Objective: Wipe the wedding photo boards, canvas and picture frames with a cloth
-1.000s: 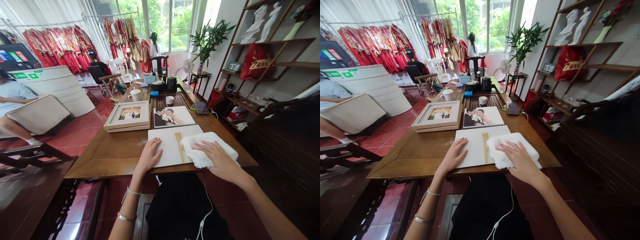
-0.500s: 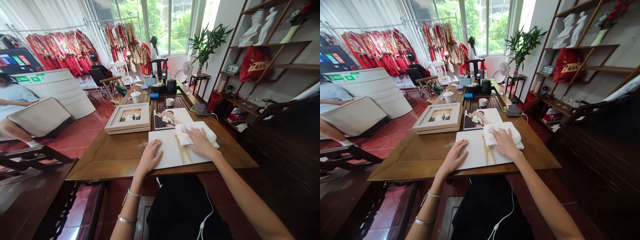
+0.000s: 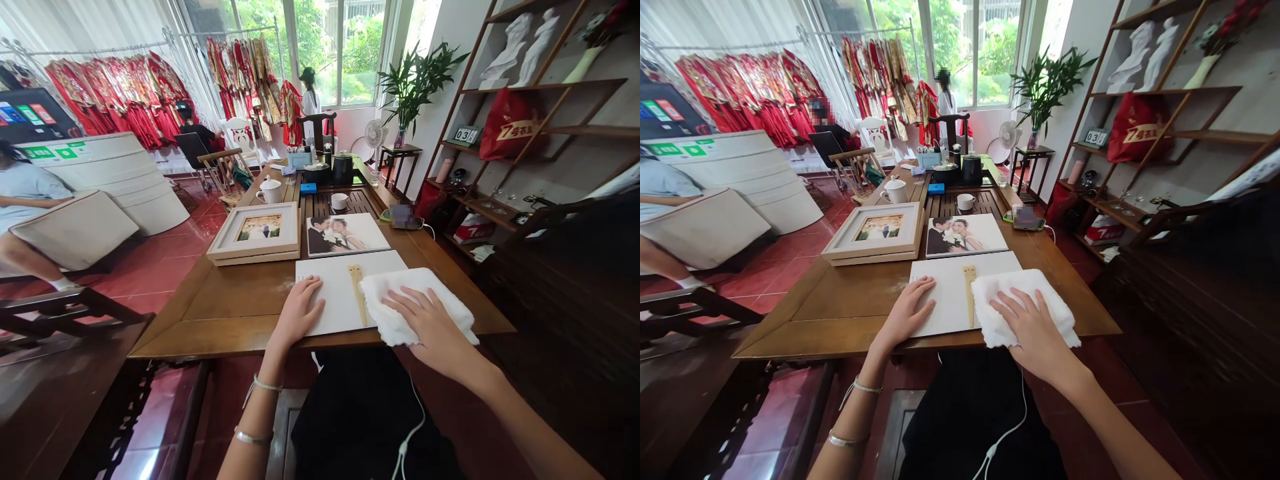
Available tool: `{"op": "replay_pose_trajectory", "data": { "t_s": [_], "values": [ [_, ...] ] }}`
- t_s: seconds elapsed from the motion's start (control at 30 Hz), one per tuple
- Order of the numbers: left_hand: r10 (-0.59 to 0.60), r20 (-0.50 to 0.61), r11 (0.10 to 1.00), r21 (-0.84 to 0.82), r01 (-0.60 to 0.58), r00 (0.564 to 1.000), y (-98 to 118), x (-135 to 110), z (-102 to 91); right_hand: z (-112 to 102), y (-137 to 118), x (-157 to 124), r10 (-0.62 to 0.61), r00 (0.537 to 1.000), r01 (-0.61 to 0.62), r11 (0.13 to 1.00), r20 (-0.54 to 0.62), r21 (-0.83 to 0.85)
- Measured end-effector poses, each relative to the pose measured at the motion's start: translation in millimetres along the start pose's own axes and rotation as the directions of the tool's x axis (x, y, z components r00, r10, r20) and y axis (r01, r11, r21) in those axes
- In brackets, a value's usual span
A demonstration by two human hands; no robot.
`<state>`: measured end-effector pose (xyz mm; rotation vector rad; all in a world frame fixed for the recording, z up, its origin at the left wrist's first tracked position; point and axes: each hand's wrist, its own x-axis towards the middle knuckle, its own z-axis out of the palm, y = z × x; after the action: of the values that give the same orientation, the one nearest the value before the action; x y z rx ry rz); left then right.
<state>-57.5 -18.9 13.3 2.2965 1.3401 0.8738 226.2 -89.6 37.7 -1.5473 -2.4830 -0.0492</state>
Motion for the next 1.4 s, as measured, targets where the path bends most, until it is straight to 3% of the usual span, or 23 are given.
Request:
{"op": "replay_pose_trajectory", "data": {
  "t_s": [0.13,0.33,0.5,0.6,0.8,1.17,1.27,1.4],
  "values": [
    [0.001,0.002,1.000,-0.001,-0.001,1.000,0,0,-0.3,0,8,13,0.021,1.000,-0.021,1.000,0.004,0.017],
    [0.008,-0.003,1.000,-0.010,-0.008,1.000,0,0,-0.2,14,18,66,0.125,0.992,-0.124,0.992,-0.020,0.029],
    [-0.001,0.004,1.000,-0.006,0.001,1.000,1,-1,-0.7,18,10,107,0.281,0.959,-0.276,0.955,-0.035,0.110],
    [0.002,0.001,1.000,-0.014,-0.002,1.000,2,-1,-1.1,20,1,117,0.263,0.964,-0.258,0.959,-0.027,0.116],
    [0.003,-0.002,1.000,-0.023,-0.003,1.000,1,-1,-0.4,21,-12,93,0.116,0.993,-0.111,0.988,-0.038,0.109],
    [-0.015,0.006,1.000,-0.013,0.015,1.000,0,-1,0.8,-7,-24,-12,-0.092,0.995,0.084,0.982,0.041,0.167],
    [-0.008,0.003,1.000,-0.007,0.008,1.000,0,0,0.7,-10,-19,-16,-0.117,0.992,0.103,0.972,0.054,0.213],
    [-0.006,0.005,1.000,-0.002,0.006,1.000,-1,0,0.5,-4,-10,5,-0.072,0.997,0.067,0.970,0.013,0.232]
  ]
}}
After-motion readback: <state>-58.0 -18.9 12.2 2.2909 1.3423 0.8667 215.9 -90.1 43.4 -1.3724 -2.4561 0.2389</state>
